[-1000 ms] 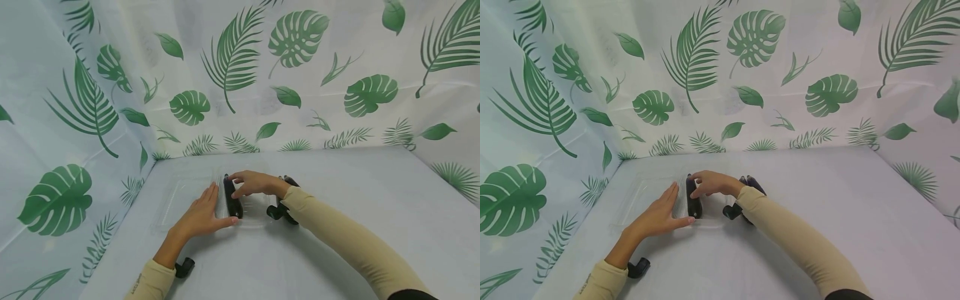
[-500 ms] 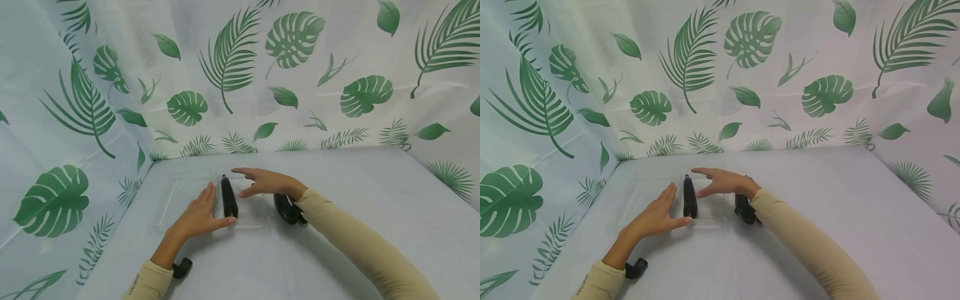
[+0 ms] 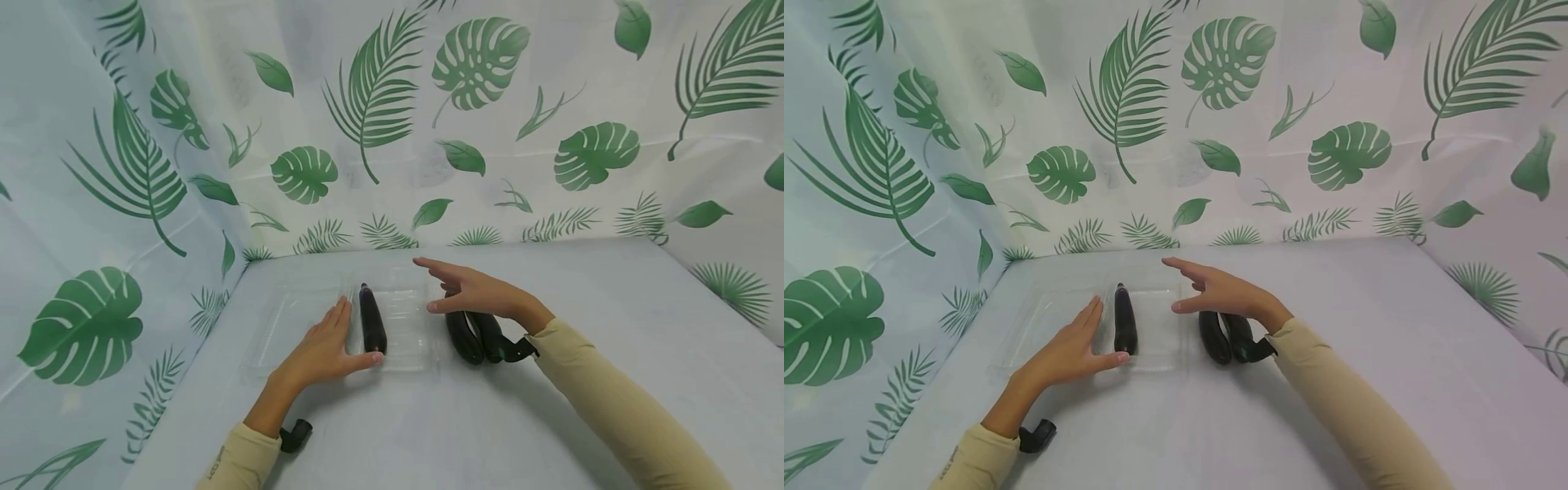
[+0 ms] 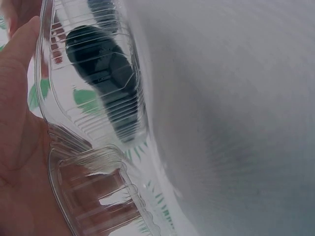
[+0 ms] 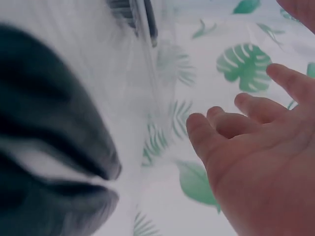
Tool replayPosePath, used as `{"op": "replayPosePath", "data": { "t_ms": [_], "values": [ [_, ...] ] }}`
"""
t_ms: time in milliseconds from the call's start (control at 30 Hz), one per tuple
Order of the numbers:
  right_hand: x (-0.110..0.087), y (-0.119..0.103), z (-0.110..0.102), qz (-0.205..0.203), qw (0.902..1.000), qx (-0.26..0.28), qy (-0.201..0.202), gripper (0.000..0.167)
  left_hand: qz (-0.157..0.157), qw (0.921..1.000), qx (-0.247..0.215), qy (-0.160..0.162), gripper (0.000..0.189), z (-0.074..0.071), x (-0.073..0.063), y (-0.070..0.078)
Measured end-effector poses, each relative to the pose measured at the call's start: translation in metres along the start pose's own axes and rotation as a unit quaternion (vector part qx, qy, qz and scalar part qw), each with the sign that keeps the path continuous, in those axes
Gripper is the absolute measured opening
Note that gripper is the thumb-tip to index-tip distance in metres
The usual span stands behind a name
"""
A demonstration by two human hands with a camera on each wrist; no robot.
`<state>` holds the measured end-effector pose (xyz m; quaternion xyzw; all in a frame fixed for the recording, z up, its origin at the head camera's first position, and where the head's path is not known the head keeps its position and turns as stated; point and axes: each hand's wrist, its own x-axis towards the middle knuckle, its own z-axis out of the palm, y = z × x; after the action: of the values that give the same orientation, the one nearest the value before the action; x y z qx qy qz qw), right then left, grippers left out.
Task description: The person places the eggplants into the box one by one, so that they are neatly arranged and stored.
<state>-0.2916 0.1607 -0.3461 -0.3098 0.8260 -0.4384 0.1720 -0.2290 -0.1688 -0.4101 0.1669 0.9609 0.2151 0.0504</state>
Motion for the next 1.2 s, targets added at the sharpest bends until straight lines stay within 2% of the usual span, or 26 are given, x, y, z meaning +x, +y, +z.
{"op": "replayPosePath", "data": {
  "t_ms": [267,667,900,1200],
  "values": [
    [-0.027,0.021,-0.012,-0.001,0.9992,0.015,0.037,0.083,0.004,1.0,-0.006,-0.003,0.125,-0.001,0.0,-0.001],
    [-0.055,0.052,-0.018,0.026,0.9947,0.036,0.093,0.076,0.007,0.9999,-0.01,-0.007,0.127,0.001,0.003,-0.003],
    [-0.06,0.064,-0.019,0.066,0.9923,0.044,0.095,0.078,0.001,0.9999,-0.008,-0.008,0.127,0.001,0.002,-0.003],
    [-0.057,0.073,-0.018,0.114,0.9857,0.078,0.096,0.08,0.002,0.9999,-0.01,-0.007,0.126,-0.001,0.0,-0.001]
  ]
}}
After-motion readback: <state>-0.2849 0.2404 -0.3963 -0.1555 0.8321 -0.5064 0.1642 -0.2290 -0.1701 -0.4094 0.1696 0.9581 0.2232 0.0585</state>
